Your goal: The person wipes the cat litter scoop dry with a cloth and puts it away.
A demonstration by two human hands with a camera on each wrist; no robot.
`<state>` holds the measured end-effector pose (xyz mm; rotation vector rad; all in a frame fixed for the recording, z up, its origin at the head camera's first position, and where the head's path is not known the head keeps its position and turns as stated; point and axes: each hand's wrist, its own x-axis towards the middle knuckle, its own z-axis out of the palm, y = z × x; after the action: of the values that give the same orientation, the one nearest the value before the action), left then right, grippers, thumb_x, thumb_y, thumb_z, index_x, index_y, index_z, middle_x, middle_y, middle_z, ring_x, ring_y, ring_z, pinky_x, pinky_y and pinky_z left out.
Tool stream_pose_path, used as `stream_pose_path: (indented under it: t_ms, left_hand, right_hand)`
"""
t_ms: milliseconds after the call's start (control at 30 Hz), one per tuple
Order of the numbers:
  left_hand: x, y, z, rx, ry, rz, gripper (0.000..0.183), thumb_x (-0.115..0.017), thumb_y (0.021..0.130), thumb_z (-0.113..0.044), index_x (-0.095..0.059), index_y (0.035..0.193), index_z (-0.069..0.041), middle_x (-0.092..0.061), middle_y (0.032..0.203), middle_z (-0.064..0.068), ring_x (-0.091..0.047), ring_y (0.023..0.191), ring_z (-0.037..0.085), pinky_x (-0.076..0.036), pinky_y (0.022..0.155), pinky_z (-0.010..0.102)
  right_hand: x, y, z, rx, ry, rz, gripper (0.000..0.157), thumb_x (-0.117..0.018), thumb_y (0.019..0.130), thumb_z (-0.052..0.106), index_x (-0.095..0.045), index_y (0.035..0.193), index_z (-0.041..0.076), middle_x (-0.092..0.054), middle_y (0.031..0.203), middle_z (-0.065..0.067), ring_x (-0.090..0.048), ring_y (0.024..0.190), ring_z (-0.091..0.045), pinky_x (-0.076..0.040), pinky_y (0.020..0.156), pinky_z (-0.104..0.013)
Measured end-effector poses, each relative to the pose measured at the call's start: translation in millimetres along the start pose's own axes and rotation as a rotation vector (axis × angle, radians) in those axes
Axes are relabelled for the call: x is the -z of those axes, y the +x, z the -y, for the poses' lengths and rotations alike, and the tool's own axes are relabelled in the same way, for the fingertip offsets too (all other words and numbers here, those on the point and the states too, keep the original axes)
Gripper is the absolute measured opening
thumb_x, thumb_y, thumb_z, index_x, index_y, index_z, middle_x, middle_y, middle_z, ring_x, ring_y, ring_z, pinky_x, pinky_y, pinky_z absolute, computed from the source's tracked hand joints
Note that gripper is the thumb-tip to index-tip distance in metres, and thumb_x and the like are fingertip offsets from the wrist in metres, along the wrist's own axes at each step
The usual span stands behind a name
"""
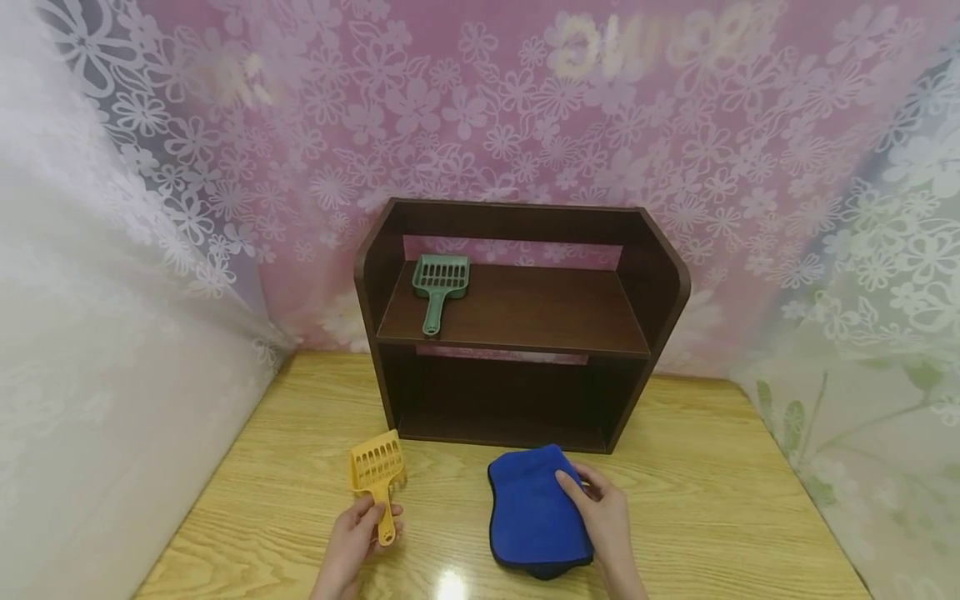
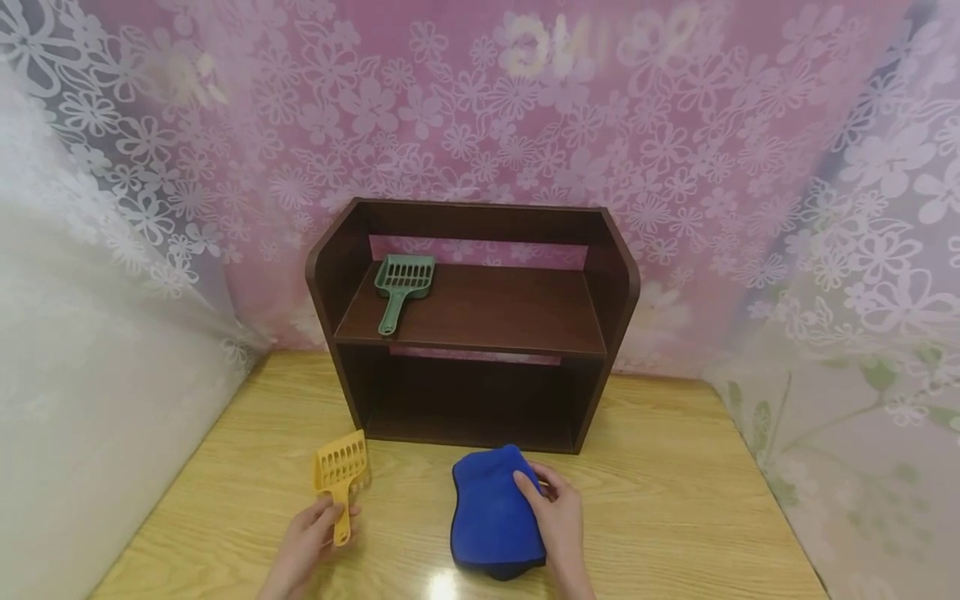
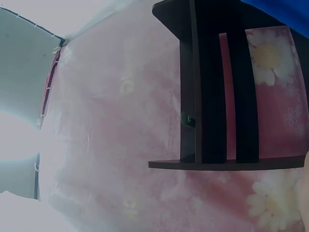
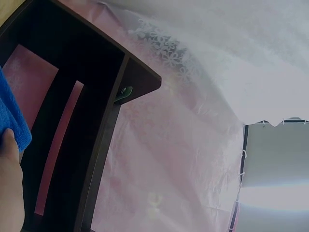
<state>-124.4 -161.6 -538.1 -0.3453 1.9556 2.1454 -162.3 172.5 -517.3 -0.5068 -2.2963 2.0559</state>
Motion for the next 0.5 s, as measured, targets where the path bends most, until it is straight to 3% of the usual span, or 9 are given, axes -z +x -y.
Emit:
stream_pose_path:
  t_ms: [133, 233, 367, 500]
  left_hand:
    - [-0.9, -3.3, 3.2, -0.001, -0.019, 0.033, 0.043, -0.033, 0.101, -0.015, -0.029, 0.131, 0.015, -0.058, 0.099, 0.013, -0.062, 0.08, 0.018, -0.054, 0.074, 0.033]
    - [-1.2, -4.9, 4.9, 0.007, -0.003, 0.034, 0.039, -0.032, 0.101, -0.015, -0.034, 0.124, 0.016, -0.054, 0.084, 0.007, -0.058, 0.07, 0.012, -0.055, 0.071, 0.031]
    - [-0.7, -5.5, 6.8, 0.026, 0.008, 0.049, 0.035, -0.035, 0.101, -0.025, -0.044, 0.107, 0.008, -0.047, 0.073, -0.001, -0.051, 0.062, 0.007, -0.054, 0.066, 0.027]
    - [0.6, -6.3, 7.4, 0.025, 0.032, 0.083, 0.046, -0.036, 0.1, -0.035, -0.045, 0.112, 0.008, -0.047, 0.075, -0.002, -0.044, 0.059, 0.005, -0.05, 0.061, 0.022]
  right_hand:
    - [-0.5, -0.1, 0.2, 0.003, 0.016, 0.01, 0.06, -0.072, 0.073, 0.048, -0.061, 0.117, 0.009, -0.06, 0.113, -0.012, -0.063, 0.09, -0.021, -0.054, 0.072, -0.034]
    - [-0.6, -0.1, 0.1, 0.028, 0.002, 0.015, 0.06, -0.07, 0.075, 0.049, -0.06, 0.118, 0.009, -0.058, 0.118, -0.011, -0.06, 0.099, -0.023, -0.054, 0.076, -0.033]
    - [-0.9, -0.1, -0.6, 0.062, -0.007, 0.026, 0.055, -0.065, 0.079, 0.049, -0.058, 0.119, 0.011, -0.057, 0.122, -0.008, -0.057, 0.106, -0.021, -0.052, 0.079, -0.028]
    - [-1.3, -0.4, -0.8, 0.072, 0.012, 0.034, 0.052, -0.063, 0.082, 0.047, -0.056, 0.119, 0.012, -0.058, 0.121, -0.01, -0.06, 0.1, -0.018, -0.052, 0.076, -0.027]
